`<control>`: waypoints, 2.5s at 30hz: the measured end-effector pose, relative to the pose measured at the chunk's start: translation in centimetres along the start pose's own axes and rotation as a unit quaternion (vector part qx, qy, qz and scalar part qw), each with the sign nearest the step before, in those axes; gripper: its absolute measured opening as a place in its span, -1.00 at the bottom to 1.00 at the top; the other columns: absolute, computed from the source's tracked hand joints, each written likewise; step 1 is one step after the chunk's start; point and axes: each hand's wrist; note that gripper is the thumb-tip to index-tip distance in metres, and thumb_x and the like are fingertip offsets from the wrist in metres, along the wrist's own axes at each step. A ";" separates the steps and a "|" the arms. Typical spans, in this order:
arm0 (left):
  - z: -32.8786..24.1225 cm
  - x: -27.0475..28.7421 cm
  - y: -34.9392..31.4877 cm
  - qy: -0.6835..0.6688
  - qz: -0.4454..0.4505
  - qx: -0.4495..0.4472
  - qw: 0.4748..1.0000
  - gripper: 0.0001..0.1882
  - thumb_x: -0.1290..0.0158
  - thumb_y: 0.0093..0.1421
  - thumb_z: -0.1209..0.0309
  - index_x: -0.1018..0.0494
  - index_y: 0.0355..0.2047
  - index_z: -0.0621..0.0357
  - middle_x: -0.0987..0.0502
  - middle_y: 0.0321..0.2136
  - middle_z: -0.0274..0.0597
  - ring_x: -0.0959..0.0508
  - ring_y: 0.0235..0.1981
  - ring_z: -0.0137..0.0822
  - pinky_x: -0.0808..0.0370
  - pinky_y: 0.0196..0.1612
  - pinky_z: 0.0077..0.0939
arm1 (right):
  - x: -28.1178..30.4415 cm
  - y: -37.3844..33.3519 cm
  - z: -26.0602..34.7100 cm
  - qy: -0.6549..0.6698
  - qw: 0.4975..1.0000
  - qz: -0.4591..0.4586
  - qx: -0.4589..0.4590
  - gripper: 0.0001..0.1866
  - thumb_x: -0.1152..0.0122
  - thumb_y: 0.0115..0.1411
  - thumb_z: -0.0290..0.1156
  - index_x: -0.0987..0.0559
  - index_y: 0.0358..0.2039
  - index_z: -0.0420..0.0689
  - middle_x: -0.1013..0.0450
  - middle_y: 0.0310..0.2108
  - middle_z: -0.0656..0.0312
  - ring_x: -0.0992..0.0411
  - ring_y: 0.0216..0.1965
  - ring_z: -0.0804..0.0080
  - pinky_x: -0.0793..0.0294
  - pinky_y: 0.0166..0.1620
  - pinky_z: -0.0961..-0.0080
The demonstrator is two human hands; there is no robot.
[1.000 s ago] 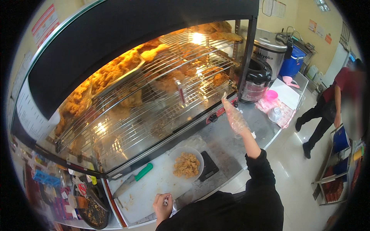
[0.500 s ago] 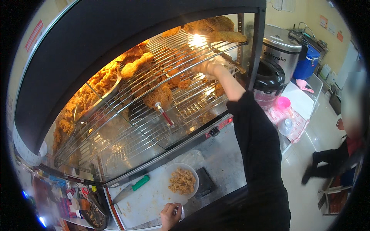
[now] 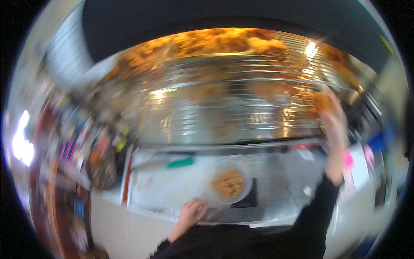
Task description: The person assembles takeout food orders by placing fried chicken and scrambled eggs into paper boxes, adding condiment packets, and handling receipts. They move between a heated display case, a prep counter, and a beverage machine while organizing items.
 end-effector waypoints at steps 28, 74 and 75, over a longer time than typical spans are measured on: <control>57.0 52.0 -8.6 0.084 -0.494 0.373 0.781 -0.54 -0.02 0.10 0.27 -0.31 0.04 0.00 -0.43 -0.22 0.11 -0.48 -0.14 0.09 -0.39 -0.08 -0.17 | -115.0 -35.6 9.0 0.383 0.639 0.428 -0.511 -0.66 -0.09 -0.19 -0.51 -0.41 -0.29 -0.20 -0.36 -0.29 0.06 -0.40 -0.28 0.12 -0.52 -0.25 0.20; 22.2 1.2 -11.0 -0.022 -0.072 0.282 0.956 -0.73 -0.01 0.17 0.37 -0.43 -0.17 0.29 -0.48 -0.24 -0.05 -0.49 -0.25 -0.22 -0.46 -0.21 -0.37 | -1.7 8.6 1.0 -0.436 0.888 0.063 -0.130 -0.50 -0.09 0.14 -0.29 -0.35 0.08 -0.23 -0.48 -0.20 -0.01 -0.46 -0.16 0.08 -0.42 -0.09 0.24; 21.8 0.8 -11.6 -0.018 -0.073 0.304 0.950 -0.73 -0.01 0.17 0.37 -0.43 -0.18 0.29 -0.48 -0.25 -0.06 -0.49 -0.26 -0.23 -0.46 -0.21 -0.38 | -1.7 10.4 -0.3 -0.443 0.881 0.093 -0.136 -0.50 -0.09 0.15 -0.29 -0.34 0.08 -0.23 -0.47 -0.19 -0.01 -0.45 -0.15 0.08 -0.42 -0.09 0.25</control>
Point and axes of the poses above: each hand's wrist, its own y-axis towards the middle knuckle, its own x-axis out of the back of the hand, z = x × y
